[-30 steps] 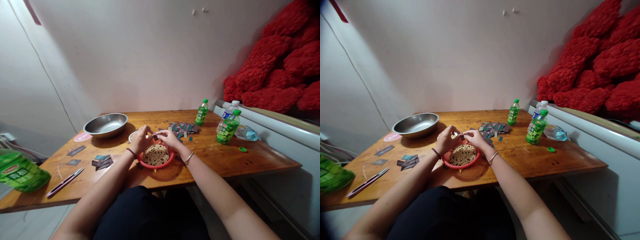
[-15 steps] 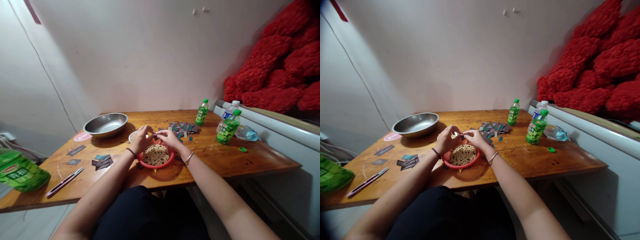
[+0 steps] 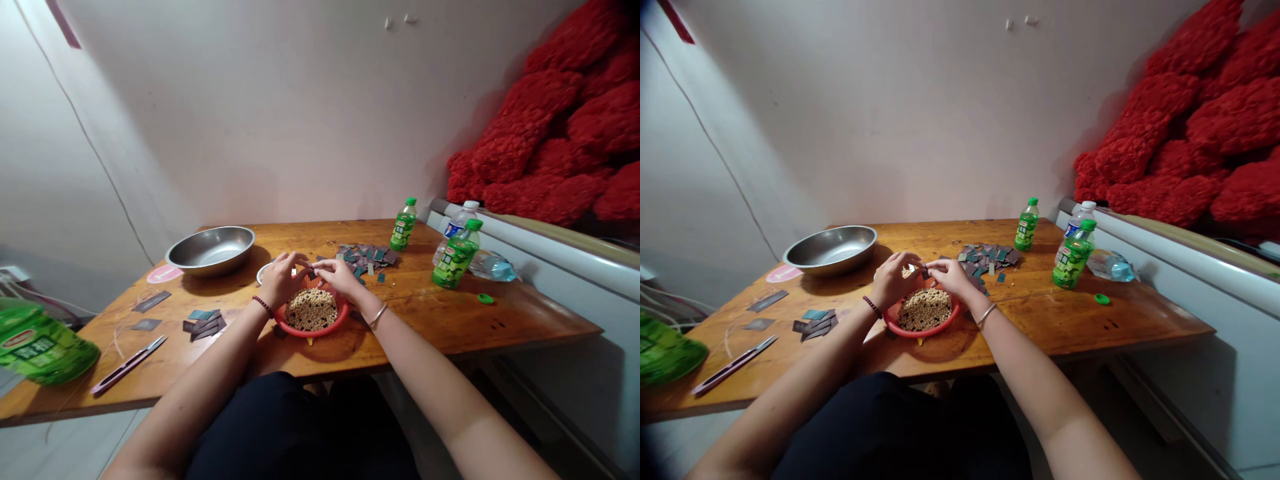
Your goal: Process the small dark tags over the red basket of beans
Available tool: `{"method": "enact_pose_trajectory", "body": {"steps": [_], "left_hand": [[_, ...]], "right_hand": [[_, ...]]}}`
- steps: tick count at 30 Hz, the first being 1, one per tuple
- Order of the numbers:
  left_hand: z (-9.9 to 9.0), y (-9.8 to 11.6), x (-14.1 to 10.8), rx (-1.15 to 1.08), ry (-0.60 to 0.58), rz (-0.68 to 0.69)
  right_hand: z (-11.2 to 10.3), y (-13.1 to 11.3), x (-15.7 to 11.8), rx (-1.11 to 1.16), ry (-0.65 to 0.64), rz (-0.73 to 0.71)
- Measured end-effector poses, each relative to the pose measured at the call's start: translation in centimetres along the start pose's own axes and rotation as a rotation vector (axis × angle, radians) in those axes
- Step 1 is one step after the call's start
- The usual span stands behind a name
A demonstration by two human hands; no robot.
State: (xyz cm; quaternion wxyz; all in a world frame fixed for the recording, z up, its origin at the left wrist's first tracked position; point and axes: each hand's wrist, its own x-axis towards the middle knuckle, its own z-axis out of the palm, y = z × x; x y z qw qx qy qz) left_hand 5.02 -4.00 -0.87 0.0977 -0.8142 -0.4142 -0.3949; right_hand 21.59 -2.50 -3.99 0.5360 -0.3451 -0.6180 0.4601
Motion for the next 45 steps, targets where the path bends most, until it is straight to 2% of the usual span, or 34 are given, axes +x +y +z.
{"method": "enact_pose_trajectory", "body": {"steps": [16,27,34,45], "left_hand": [[0.04,-0.27,-0.17,0.081,0.005,0.029],[0.23,0.28,-0.21,0.017,-0.009,0.039],[0.21,0.37,-0.14,0.036,0.001,-0.021],[0.37,0.18,-0.16,0.019,-0.02,0.002]], "right_hand": [[-0.06,0.18,0.1,0.007,0.005,0.001],[0.02,0.15,0.12,-0.007,-0.001,-0.001],[-0.05,0.43,0.14,-0.003,0.015,-0.006],[-0.15,0.29,0.14,0.028,0.008,-0.015]]}}
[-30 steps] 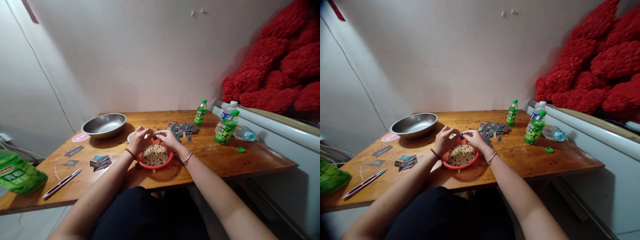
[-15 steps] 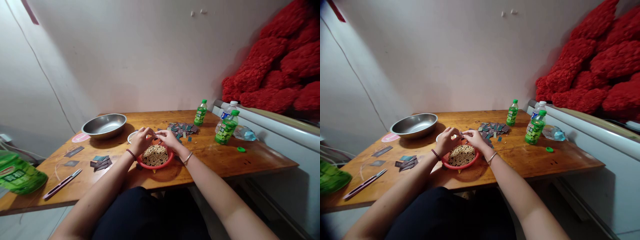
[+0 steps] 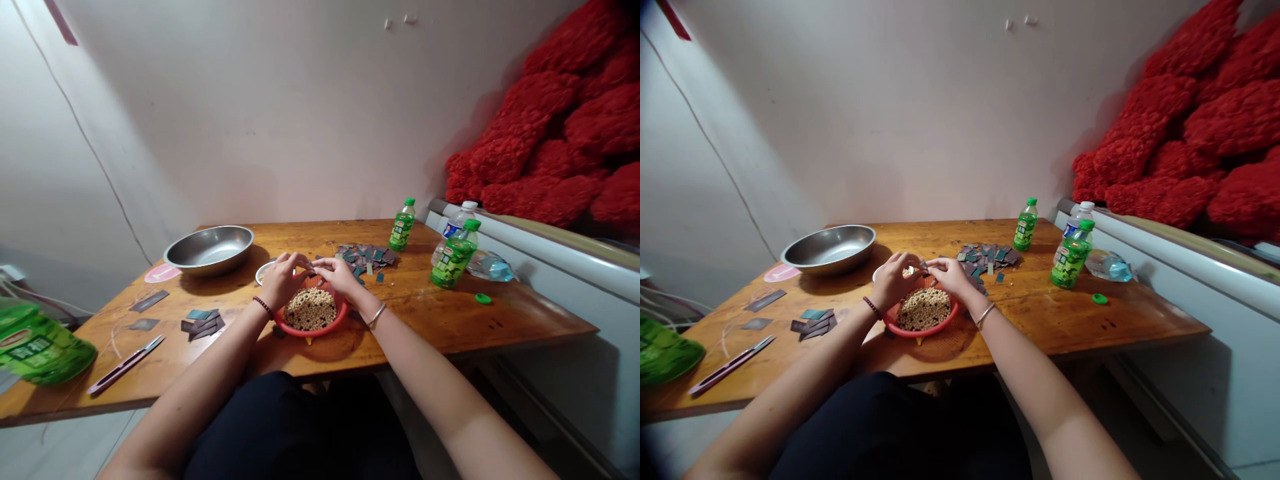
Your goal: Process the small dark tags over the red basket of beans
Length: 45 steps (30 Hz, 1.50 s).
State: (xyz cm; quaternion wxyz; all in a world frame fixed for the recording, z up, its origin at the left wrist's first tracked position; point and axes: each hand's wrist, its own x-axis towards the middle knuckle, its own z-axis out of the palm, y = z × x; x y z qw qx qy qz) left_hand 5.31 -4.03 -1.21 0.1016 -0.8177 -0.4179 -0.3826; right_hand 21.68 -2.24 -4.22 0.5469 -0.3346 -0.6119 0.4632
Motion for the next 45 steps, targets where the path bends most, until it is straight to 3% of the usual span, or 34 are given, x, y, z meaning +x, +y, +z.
{"method": "enact_pose_trajectory", "body": {"steps": [11,27,35,45], "left_hand": [[-0.11,-0.07,0.03,0.006,-0.021,-0.014],[-0.13,0.03,-0.03,0.072,-0.025,-0.072],[-0.27,0.21,-0.02,0.078,0.002,-0.057],[-0.59,0.76,0.07,-0.014,-0.048,0.026]], "right_hand": [[0.17,-0.54,-0.07,0.029,0.085,0.047],[0.07,-0.31,-0.07,-0.044,0.012,0.007],[0.04,0.06,0.08,-0.061,0.012,0.023],[0.24,-0.43,-0.12,-0.033,0.061,0.042]]}}
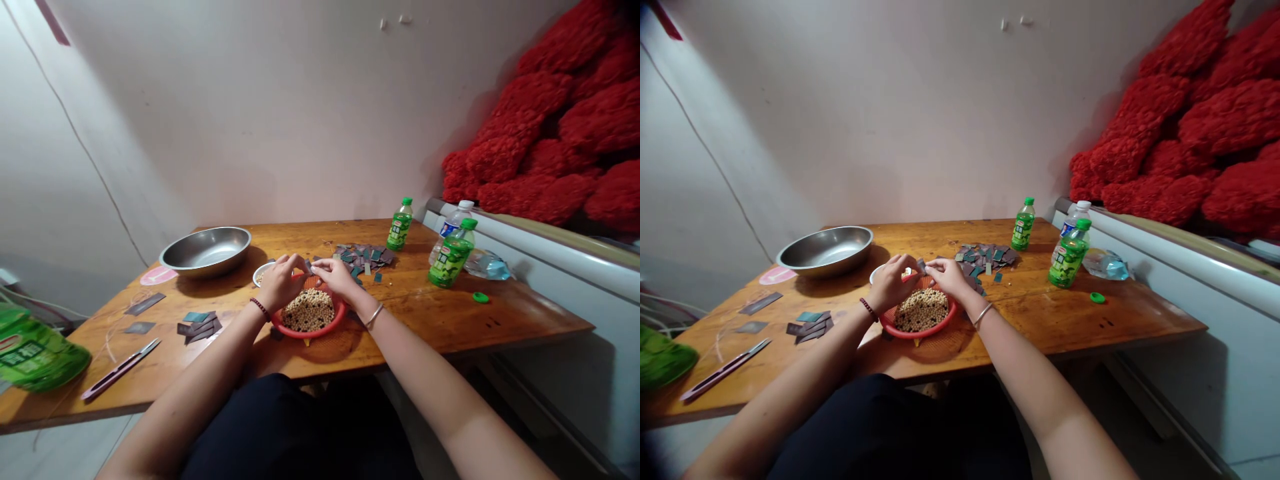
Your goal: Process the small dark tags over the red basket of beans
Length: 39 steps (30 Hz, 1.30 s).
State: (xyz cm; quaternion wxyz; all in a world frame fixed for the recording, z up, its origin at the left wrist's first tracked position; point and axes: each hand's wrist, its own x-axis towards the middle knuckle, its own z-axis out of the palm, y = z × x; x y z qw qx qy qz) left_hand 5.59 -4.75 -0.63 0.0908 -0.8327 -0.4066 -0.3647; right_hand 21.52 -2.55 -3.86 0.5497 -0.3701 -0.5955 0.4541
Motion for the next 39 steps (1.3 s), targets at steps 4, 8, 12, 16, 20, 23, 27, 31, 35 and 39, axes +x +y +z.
{"method": "enact_pose_trajectory", "body": {"steps": [4,8,12,16,20,23,27,31,35,39], "left_hand": [[0.21,-0.18,-0.06,0.08,0.036,-0.096],[0.23,-0.22,-0.07,0.063,0.009,-0.085],[0.25,-0.28,-0.09,0.087,0.011,-0.096],[0.29,-0.38,-0.08,0.101,0.004,-0.108],[0.22,-0.35,-0.07,0.076,0.004,-0.104],[0.19,-0.31,-0.09,0.063,0.022,-0.114],[0.21,-0.23,-0.1,0.05,0.006,-0.065],[0.22,-0.24,-0.08,0.112,0.051,-0.139],[0.25,-0.36,-0.07,0.07,0.012,-0.103],[0.22,-0.36,-0.08,0.063,0.083,-0.115]], "right_hand": [[-0.05,0.01,0.01,-0.007,-0.005,0.004],[-0.11,0.14,0.05,-0.013,-0.008,-0.005],[-0.03,0.21,0.06,0.009,0.006,0.009],[0.06,0.15,0.02,0.02,0.002,0.002],[0.06,0.02,-0.03,0.02,-0.008,0.001],[0.06,0.06,-0.04,0.012,-0.005,0.002],[0.07,0.21,-0.01,0.019,-0.006,-0.007],[-0.02,0.12,-0.01,-0.005,-0.003,-0.004],[-0.11,-0.06,-0.03,-0.015,0.031,0.002],[-0.03,0.0,0.03,-0.007,0.027,-0.003]]}}
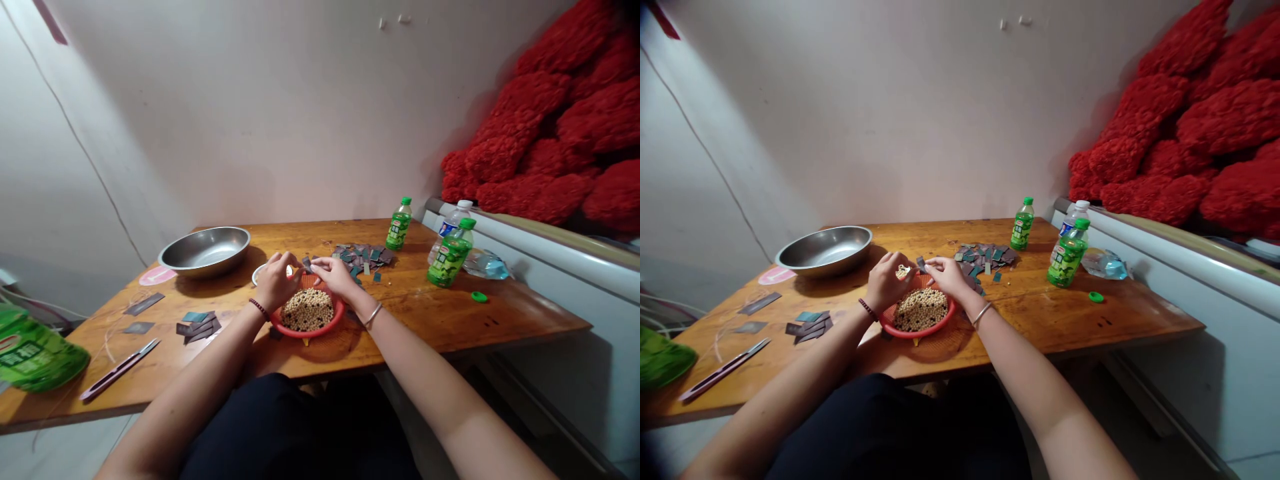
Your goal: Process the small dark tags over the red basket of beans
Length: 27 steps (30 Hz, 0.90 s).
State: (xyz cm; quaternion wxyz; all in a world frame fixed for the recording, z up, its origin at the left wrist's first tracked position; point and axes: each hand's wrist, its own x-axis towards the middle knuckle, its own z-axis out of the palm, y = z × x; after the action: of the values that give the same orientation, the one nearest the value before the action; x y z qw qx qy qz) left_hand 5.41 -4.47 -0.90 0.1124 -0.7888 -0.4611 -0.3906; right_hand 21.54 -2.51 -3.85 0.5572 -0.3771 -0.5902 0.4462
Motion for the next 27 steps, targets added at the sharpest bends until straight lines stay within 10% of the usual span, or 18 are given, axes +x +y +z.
{"method": "enact_pose_trajectory", "body": {"steps": [27], "left_hand": [[-0.05,0.15,-0.04,0.05,-0.042,-0.016]], "right_hand": [[0.08,0.14,-0.14,-0.012,-0.064,-0.019]]}}
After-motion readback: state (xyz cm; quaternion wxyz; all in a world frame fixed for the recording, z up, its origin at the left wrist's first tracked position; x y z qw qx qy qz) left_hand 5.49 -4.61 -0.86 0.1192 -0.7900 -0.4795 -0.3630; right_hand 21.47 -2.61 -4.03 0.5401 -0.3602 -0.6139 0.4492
